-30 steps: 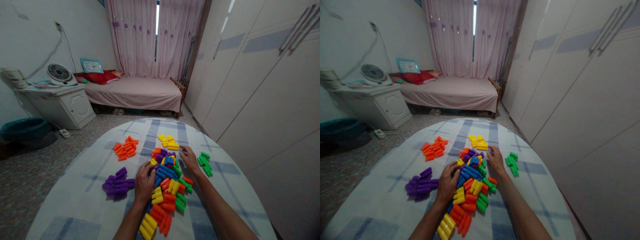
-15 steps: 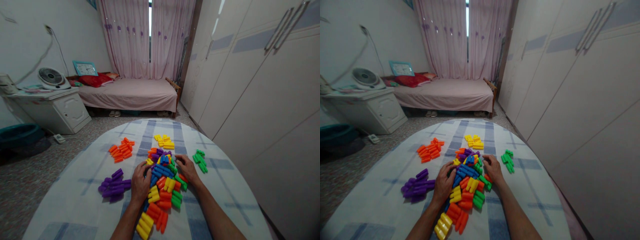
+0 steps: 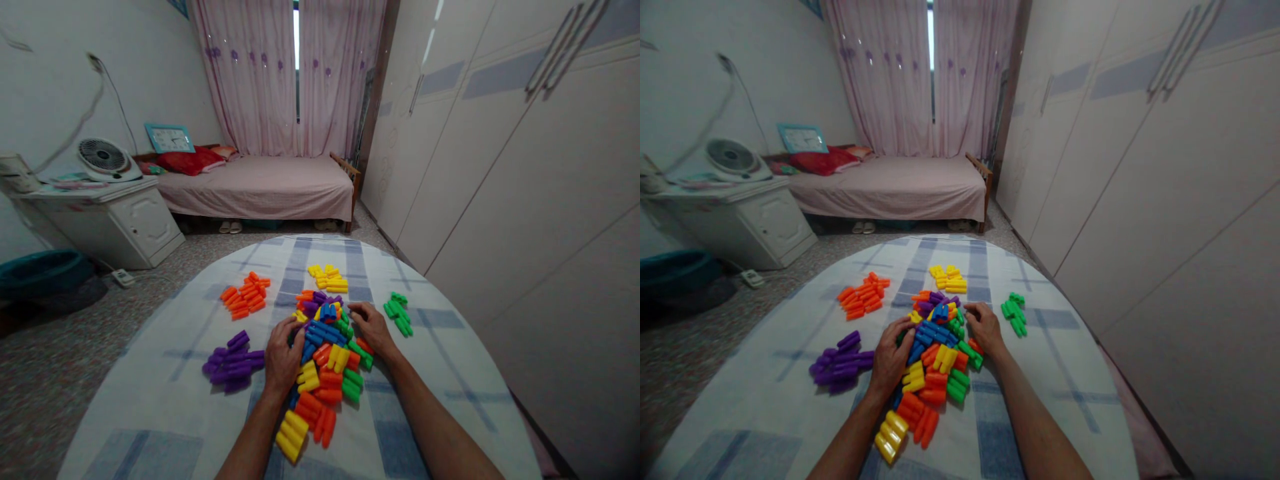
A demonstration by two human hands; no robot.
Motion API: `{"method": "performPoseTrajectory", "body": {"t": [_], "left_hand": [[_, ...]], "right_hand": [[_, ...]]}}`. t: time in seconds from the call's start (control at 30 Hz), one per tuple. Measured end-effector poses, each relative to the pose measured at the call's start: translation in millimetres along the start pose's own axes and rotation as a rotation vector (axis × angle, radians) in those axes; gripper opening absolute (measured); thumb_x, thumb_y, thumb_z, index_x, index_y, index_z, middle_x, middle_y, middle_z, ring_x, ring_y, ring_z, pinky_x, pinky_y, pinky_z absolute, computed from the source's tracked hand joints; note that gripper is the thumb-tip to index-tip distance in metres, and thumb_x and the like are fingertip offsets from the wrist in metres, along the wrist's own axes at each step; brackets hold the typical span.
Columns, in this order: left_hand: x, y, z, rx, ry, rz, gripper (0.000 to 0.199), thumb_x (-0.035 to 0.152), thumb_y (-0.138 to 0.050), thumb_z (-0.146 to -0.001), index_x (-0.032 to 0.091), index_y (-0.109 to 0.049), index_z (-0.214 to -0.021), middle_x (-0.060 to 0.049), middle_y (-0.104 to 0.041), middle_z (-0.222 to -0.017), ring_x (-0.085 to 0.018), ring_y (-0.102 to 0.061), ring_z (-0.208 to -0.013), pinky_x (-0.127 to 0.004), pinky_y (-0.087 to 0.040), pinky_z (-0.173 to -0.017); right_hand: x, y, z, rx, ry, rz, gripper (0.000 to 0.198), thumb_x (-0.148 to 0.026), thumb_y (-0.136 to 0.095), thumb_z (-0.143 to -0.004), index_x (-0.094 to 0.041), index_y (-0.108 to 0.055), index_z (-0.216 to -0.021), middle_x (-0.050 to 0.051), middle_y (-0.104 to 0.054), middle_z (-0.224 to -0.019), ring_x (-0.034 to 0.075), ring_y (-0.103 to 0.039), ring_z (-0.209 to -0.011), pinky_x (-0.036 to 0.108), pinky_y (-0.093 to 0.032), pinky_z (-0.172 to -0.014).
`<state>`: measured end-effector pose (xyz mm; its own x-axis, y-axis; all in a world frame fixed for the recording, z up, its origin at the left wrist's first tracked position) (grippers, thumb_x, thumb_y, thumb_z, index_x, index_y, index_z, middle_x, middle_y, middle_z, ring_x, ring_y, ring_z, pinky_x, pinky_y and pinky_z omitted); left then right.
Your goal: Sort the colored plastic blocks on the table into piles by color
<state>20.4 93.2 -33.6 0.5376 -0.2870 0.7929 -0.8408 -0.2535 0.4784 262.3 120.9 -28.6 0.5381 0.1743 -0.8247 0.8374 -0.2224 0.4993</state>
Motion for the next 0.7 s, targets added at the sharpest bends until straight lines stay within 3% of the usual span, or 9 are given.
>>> {"method": "performPoseTrajectory", "body": {"t": [0.23,0.53,0.7], "left_hand": [[1,1,-1,0.010,0.011,0.084,0.027,0.039,-0.048,-0.085,0.019,-0.064,-0.091,-0.009,-0.063,-0.109,-0.023,-0.056,-0.108,-0.043,-0.042,-0.099],[17,8,4,0.074,-0.096,0.047,0.021,0.031,-0.046,-0.088,0.020,-0.062,-0.095,-0.007,-0.063,-0.106,-0.019,-0.057,-0.105,-0.039,-0.045,-0.097],[33,14,9,0.085,-0.197,-0.022,0.022,0.025,-0.044,-0.088,0.020,-0.062,-0.101,-0.007,-0.061,-0.112,-0.018,-0.054,-0.110,-0.038,-0.043,-0.099]], "right_hand": [[-13,1,4,-0.198,0.041,-0.072,0.026,-0.031,-0.057,-0.074,-0.019,-0.068,-0.095,0.005,-0.065,-0.096,0.019,-0.058,-0.089,0.032,-0.046,-0.082],[2,11,41,0.104,-0.084,-0.112,0.032,-0.038,-0.047,-0.082,-0.018,-0.065,-0.101,0.007,-0.065,-0.100,0.021,-0.059,-0.093,0.035,-0.046,-0.085],[-6,11,44,0.151,-0.039,-0.040,0.033,-0.039,-0.042,-0.084,-0.017,-0.066,-0.092,0.008,-0.065,-0.094,0.020,-0.060,-0.088,0.033,-0.045,-0.081]]}}
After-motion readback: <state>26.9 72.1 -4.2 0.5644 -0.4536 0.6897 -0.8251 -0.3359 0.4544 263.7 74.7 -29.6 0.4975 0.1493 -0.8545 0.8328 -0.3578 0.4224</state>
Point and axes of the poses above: each hand's wrist, its own z-axis away from the middle knuckle, its own y-axis out of the back of the hand, x = y × z, the point moved 5 cm from there along -z, towards the middle knuckle
